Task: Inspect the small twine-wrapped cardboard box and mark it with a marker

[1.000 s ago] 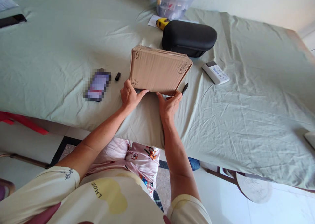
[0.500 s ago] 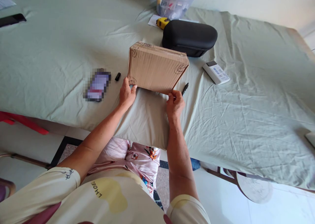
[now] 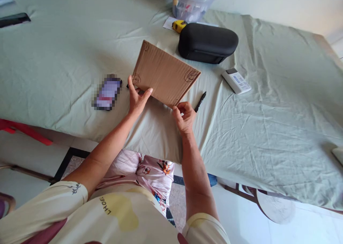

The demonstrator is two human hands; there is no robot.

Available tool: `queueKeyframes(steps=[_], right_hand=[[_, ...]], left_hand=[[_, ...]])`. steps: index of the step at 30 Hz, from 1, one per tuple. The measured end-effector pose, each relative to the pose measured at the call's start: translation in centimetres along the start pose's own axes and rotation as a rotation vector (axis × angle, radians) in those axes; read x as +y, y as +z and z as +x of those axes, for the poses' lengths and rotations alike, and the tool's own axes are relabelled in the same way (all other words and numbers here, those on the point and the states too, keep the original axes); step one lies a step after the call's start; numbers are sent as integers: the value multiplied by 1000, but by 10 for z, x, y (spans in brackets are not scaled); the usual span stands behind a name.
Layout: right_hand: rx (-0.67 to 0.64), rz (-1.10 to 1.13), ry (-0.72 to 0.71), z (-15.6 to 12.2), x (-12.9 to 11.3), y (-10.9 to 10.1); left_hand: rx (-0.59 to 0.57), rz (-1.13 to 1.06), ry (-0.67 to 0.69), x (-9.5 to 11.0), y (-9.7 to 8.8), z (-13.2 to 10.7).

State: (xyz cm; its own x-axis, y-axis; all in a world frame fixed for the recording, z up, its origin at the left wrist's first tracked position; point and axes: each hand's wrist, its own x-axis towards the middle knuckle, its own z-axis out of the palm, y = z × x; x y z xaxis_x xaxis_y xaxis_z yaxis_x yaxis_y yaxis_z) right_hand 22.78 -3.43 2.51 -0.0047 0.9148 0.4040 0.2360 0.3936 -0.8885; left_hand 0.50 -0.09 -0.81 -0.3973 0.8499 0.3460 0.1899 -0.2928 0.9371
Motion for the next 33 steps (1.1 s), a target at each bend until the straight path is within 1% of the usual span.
queueKeyframes(steps=[3, 6, 10, 12, 14, 17, 19, 22, 24, 28, 30, 33], right_hand=[[-3, 48, -49, -5, -5, 7], [31, 127, -40, -6, -7, 12], [72, 131, -31, -2, -1, 9], [124, 103, -42, 2, 2, 4], [192, 61, -49, 7, 5, -2], [306, -40, -50, 12, 8, -9], [356, -74, -40, 14, 8, -12], [356, -52, -24, 14, 5, -13], [323, -46, -9, 13, 0, -13], [253, -66, 64, 11, -10, -15], [269, -69, 54, 11, -10, -17], [341, -46, -27, 13, -3, -19]], left_hand=[[7, -31, 21, 7, -3, 1], [-10, -24, 65, 9, -5, 3], [-19, 32, 143, 8, -5, 1], [-21, 78, 178, 11, -7, -1], [-29, 139, 182, 17, -8, -5], [-54, 234, 133, 30, -9, -11], [-73, 273, 108, 38, -10, -13], [-83, 286, 117, 45, -10, -14], [-78, 281, 129, 47, -12, -13], [-57, 249, 122, 49, -16, -10], [-56, 228, 112, 48, -16, -10], [-74, 198, 107, 48, -14, -10]])
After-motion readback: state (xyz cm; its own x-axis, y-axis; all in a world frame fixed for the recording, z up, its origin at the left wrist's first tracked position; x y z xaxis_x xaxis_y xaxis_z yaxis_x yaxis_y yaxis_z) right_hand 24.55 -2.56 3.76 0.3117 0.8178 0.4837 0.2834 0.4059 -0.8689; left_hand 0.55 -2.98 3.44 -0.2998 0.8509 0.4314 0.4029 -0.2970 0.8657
